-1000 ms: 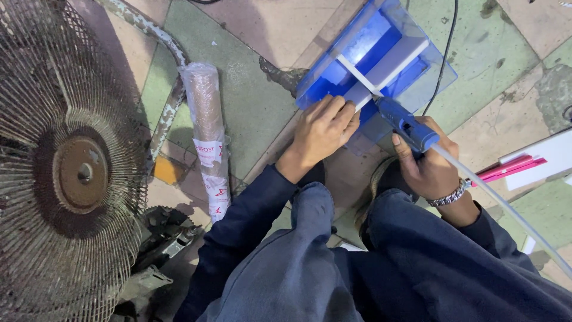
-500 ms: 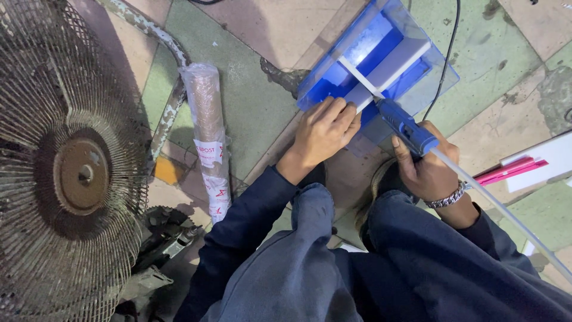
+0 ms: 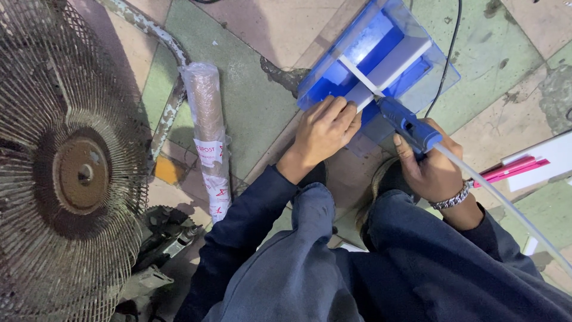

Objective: The person uses a hot glue gun to attach white plastic strips to a clear plastic box with a blue lid. They apply glue along the edges and press the strips into place, creating internal dividers within the box.

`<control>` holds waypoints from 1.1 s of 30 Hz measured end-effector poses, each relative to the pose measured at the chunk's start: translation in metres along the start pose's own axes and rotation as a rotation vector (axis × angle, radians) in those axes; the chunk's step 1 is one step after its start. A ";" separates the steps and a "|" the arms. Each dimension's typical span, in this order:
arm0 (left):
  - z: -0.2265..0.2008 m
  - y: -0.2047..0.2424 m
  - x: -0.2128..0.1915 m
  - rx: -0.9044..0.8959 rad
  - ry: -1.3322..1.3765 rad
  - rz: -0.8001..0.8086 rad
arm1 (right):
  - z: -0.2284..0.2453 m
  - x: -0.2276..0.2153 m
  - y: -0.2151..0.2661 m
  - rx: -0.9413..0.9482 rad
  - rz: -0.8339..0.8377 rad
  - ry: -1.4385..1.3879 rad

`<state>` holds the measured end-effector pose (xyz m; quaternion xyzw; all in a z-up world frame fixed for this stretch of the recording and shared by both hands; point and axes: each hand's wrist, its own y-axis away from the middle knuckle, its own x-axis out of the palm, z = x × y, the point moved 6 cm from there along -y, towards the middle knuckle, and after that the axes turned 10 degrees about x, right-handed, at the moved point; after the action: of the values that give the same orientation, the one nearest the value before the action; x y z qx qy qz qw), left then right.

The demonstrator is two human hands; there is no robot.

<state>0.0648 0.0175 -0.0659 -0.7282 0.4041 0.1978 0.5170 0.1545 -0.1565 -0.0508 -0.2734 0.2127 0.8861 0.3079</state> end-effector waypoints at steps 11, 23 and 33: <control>0.001 0.007 0.005 -0.001 -0.003 0.009 | -0.013 0.004 0.004 -0.006 0.014 0.115; 0.000 0.006 0.004 -0.002 -0.009 0.002 | -0.024 0.005 0.009 0.041 -0.007 0.078; -0.002 -0.005 -0.005 -0.099 0.099 0.178 | -0.033 -0.007 0.016 0.360 -0.091 -0.188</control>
<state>0.0655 0.0184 -0.0585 -0.7228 0.4820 0.2266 0.4403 0.1600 -0.1889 -0.0685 -0.1392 0.3254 0.8405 0.4102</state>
